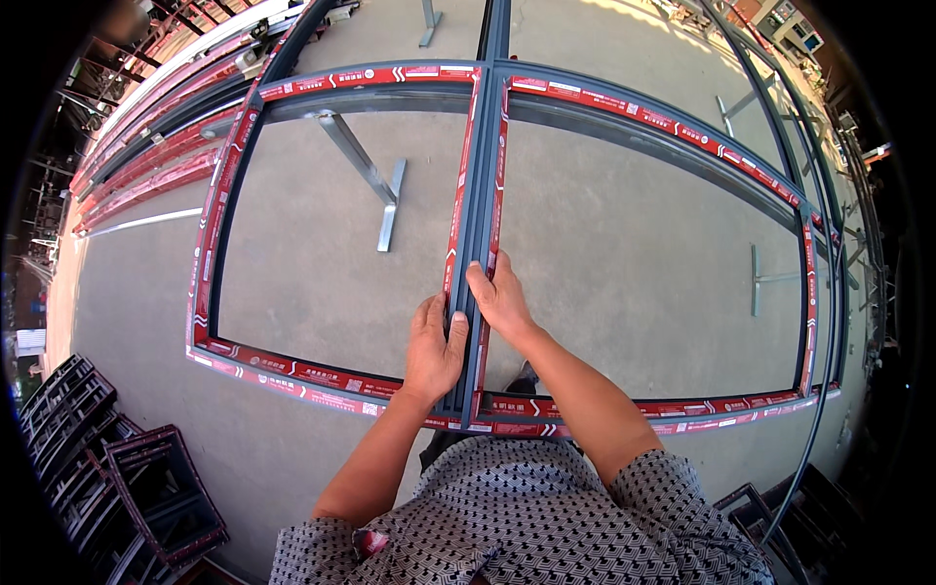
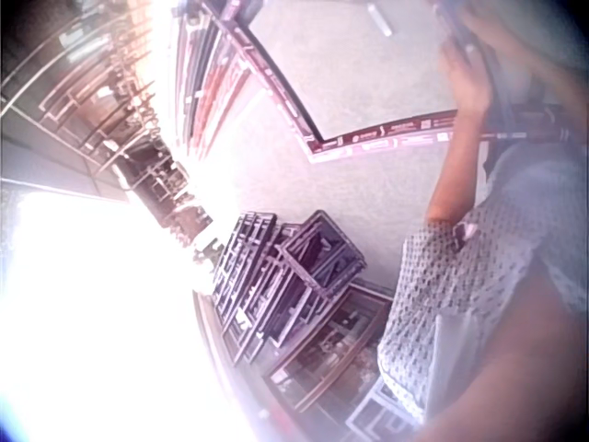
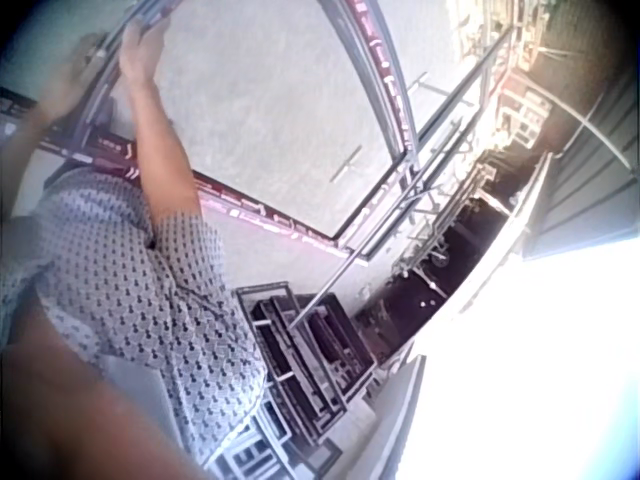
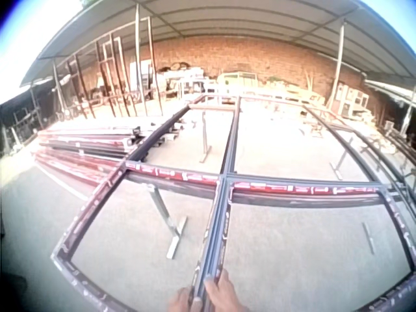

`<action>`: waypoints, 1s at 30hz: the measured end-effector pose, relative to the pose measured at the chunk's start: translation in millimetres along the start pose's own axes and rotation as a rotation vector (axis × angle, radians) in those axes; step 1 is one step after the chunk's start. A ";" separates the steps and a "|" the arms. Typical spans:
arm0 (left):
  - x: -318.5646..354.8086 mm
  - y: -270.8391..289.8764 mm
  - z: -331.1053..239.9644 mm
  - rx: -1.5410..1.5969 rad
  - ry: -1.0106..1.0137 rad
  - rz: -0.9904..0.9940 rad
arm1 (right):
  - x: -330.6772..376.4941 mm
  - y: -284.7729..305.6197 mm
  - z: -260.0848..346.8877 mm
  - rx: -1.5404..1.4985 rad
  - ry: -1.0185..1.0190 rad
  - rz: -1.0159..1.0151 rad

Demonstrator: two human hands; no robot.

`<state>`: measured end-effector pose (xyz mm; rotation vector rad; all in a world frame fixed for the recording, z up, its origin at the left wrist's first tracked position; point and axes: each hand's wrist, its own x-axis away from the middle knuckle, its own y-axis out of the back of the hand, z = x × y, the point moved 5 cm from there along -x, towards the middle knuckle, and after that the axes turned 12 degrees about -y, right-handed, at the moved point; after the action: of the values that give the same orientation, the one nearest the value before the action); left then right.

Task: The person assembles a window frame by hand, inserting long metal profiles into the grooves of a larger frame structure. They repeatedly pick up profiles, align them, and press them into place, then walk to retrieve additional pieces and continue assembly.

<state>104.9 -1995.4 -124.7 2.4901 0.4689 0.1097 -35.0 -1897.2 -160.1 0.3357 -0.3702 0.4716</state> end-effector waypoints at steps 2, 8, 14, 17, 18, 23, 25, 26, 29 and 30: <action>0.0 -1.8 1.1 0.029 0.012 0.004 | -1.7 0.1 1.2 -0.001 0.027 -0.009; 1.8 -3.2 3.4 -0.003 0.005 0.023 | 6.4 -0.3 9.7 0.010 -0.038 0.030; 3.2 -3.3 2.6 0.016 0.038 0.056 | -0.9 -2.4 7.3 0.027 0.054 -0.033; 5.2 -5.2 5.0 0.015 0.050 0.075 | -2.8 -1.4 9.0 0.038 -0.072 -0.007; 5.3 -6.5 8.0 0.017 0.046 0.080 | -5.5 -3.0 7.2 0.044 -0.051 -0.010; 5.6 -9.7 4.4 0.042 0.045 0.125 | -13.2 -4.4 0.8 0.127 0.008 -0.007; 4.5 -14.2 8.6 0.082 0.021 0.133 | -18.5 -3.6 1.1 0.172 0.023 -0.029; 4.6 -14.8 9.9 0.061 0.014 0.142 | -18.4 -5.5 -2.6 0.197 0.017 -0.029; 5.9 -21.7 15.5 0.034 0.038 0.202 | -16.0 -3.7 -0.8 0.204 -0.050 0.016; 3.8 -20.8 13.6 0.040 0.054 0.222 | -14.9 -3.8 -2.5 0.194 -0.034 0.005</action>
<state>104.6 -1985.6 -147.9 2.5765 0.2170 0.2579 -44.8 -1905.0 -169.4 0.5318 -0.3587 0.5085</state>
